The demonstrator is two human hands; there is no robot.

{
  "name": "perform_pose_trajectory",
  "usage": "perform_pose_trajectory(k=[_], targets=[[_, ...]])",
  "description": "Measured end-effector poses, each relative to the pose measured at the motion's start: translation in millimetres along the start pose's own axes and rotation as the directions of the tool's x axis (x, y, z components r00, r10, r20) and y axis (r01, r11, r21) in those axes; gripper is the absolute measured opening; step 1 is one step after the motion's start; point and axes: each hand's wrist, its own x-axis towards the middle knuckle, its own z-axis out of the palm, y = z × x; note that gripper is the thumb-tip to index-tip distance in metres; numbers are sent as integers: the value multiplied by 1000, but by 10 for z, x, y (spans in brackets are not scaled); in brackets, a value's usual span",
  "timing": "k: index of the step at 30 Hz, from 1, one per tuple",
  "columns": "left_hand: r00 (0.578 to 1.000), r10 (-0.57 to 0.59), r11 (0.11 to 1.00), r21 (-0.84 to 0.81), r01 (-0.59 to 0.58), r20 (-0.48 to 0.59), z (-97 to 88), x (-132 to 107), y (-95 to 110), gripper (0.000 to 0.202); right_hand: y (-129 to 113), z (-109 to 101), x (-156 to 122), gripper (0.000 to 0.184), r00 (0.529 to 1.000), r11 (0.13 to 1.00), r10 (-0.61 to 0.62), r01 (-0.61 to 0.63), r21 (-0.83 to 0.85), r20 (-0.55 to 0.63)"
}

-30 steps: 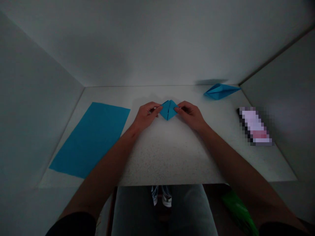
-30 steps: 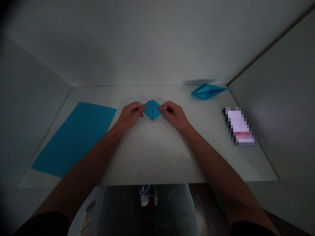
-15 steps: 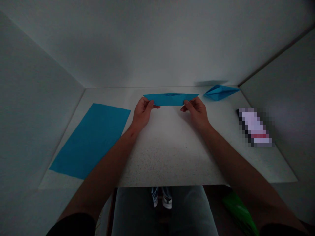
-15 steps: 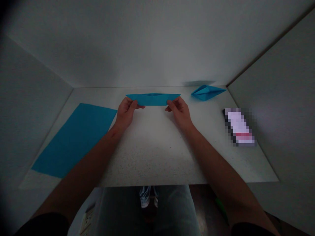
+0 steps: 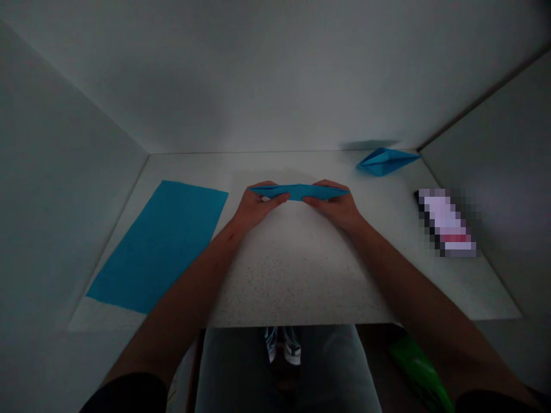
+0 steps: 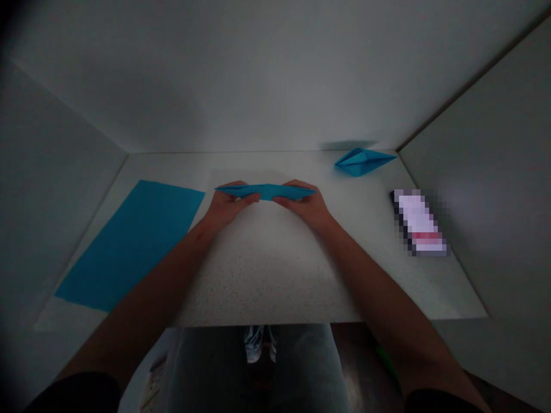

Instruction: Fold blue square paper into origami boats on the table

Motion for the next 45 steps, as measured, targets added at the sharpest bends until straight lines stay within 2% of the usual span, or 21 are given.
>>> perform_pose_trajectory(k=[2,6,8,12,14,18,29,35,40,45], targets=[[1000,-21,1000,-2,21,-7,5,-1,-7,46,-21,-8,-14,54,999,999,32,-31,-18,31],[979,-110,993,13,114,-170,-15,5,-59,70,15,-24,-10,67,998,998,38,-35,-48,57],[971,-128,990,27,136,-203,-27,13,-74,74,61,-26,-12,75,995,994,79,-75,-75,55],[975,-103,994,-42,97,-198,-12,38,-86,74,148,-36,-26,84,977,975,199,-205,-85,-75],[971,-102,991,-110,79,-217,3,52,-100,74,160,-53,-23,85,975,975,186,-198,-99,-119],[971,-87,980,-195,43,-222,6,79,-130,73,124,-100,4,86,992,981,60,-80,-179,-115],[968,-85,970,-240,27,-235,-27,102,-87,77,-12,-107,0,80,999,972,-43,44,-233,10],[953,-83,964,-266,3,-290,-51,119,-81,77,7,-101,-27,58,996,991,-86,89,-100,30],[942,-95,967,-253,11,-323,-71,137,-101,80,26,-156,-65,43,988,992,-108,115,-55,111],[920,-51,978,-206,-33,-388,-74,148,-114,82,8,-175,-121,47,986,997,-69,74,-29,149]])
